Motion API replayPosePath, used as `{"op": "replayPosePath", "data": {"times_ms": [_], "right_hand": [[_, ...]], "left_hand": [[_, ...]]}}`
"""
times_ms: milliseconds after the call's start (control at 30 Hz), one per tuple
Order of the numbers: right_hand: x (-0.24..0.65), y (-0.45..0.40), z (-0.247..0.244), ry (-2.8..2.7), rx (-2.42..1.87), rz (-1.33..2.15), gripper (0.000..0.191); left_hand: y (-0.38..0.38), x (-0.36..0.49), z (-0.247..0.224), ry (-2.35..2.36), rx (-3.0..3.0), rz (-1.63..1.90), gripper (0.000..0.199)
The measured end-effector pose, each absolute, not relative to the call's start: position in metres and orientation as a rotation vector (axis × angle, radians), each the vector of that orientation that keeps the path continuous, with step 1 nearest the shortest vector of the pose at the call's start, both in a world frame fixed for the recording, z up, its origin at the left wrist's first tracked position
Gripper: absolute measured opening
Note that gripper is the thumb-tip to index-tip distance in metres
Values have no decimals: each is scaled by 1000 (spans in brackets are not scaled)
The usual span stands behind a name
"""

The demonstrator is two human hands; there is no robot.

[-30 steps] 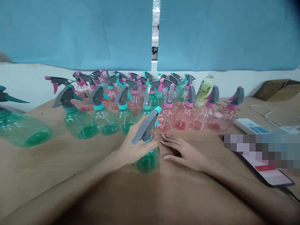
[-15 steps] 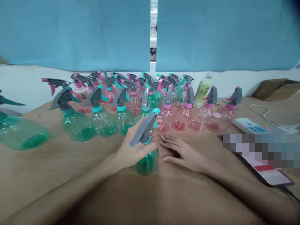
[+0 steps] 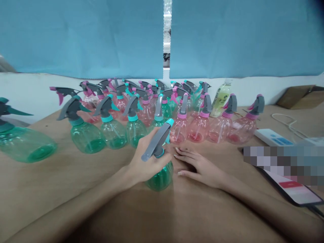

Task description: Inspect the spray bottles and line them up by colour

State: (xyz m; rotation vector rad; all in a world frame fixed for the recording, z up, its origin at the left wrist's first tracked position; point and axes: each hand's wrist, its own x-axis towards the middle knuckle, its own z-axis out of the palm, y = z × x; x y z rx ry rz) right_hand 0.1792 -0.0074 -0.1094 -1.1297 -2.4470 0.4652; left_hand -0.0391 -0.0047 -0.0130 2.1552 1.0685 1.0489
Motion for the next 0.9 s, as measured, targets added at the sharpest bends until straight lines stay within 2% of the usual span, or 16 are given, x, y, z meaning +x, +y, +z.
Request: {"op": "replayPosePath", "data": {"times_ms": [300, 533, 767, 900], "right_hand": [[181, -7, -113, -2432, -1096, 475, 63], [181, -6, -112, -2449, -1098, 483, 63], [180, -8, -110, -2451, -1124, 477, 63], [180, -8, -109, -2432, -1123, 484, 62]], "left_hand": [[-7, -39, -10, 1059, 2119, 1050, 17], [-2, -41, -20, 1107, 2174, 1039, 41], [-6, -41, -25, 1217, 2157, 1111, 19], [-6, -40, -25, 1180, 2147, 1093, 27]]}}
